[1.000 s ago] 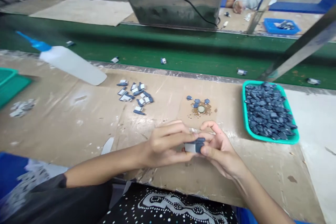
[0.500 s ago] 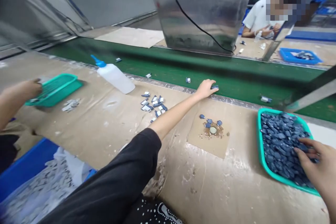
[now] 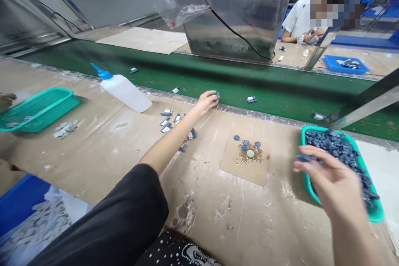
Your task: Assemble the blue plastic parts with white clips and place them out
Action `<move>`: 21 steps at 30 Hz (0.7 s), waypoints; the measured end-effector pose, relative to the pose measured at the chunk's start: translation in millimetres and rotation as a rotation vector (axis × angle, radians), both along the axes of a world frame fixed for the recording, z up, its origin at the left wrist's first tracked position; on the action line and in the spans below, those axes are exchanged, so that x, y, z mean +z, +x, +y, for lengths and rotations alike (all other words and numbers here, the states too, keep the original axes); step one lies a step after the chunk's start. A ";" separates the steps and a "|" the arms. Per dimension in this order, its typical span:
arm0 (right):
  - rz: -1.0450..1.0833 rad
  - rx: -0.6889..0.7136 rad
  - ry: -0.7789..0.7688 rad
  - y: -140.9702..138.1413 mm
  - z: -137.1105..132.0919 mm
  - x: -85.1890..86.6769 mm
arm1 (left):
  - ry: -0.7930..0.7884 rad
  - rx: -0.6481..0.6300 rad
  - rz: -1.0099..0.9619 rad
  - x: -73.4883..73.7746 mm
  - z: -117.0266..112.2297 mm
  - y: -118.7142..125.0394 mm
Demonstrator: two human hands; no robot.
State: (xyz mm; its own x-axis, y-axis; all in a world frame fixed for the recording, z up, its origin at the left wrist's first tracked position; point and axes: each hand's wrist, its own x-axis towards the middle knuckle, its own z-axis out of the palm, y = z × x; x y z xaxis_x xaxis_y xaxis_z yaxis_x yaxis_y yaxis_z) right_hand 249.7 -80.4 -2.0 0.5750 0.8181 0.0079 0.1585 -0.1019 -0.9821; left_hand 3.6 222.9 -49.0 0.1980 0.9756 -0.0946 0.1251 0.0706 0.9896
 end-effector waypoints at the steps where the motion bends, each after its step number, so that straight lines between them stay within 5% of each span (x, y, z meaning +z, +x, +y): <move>1: 0.097 0.080 0.014 -19.2 8.9 -0.3 | -0.042 -0.021 -0.065 2.2 -11.9 -6.2; 5: 0.433 0.291 0.004 -58.8 31.6 -15.8 | -0.187 -0.153 -0.274 10.1 -59.6 -33.7; 9: 0.552 0.289 0.109 -66.9 37.3 -29.9 | -0.331 -0.063 -0.445 16.5 -83.1 -47.9; 15: 0.565 0.238 0.144 -75.6 35.4 -32.6 | -0.436 -0.175 -0.372 33.9 -110.7 -35.9; 21: 0.591 0.280 0.115 -77.9 32.1 -31.3 | -0.499 -0.136 -0.309 39.9 -123.7 -21.2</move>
State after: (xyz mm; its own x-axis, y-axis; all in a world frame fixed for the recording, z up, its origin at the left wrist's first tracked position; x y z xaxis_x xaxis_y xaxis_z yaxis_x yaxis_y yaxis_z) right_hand 171.9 -48.3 -33.3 0.2754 0.9500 -0.1472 -0.4049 -0.0242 -0.9140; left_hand -17.6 99.3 -9.1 0.4089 0.7925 -0.4525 -0.1229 0.5392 0.8332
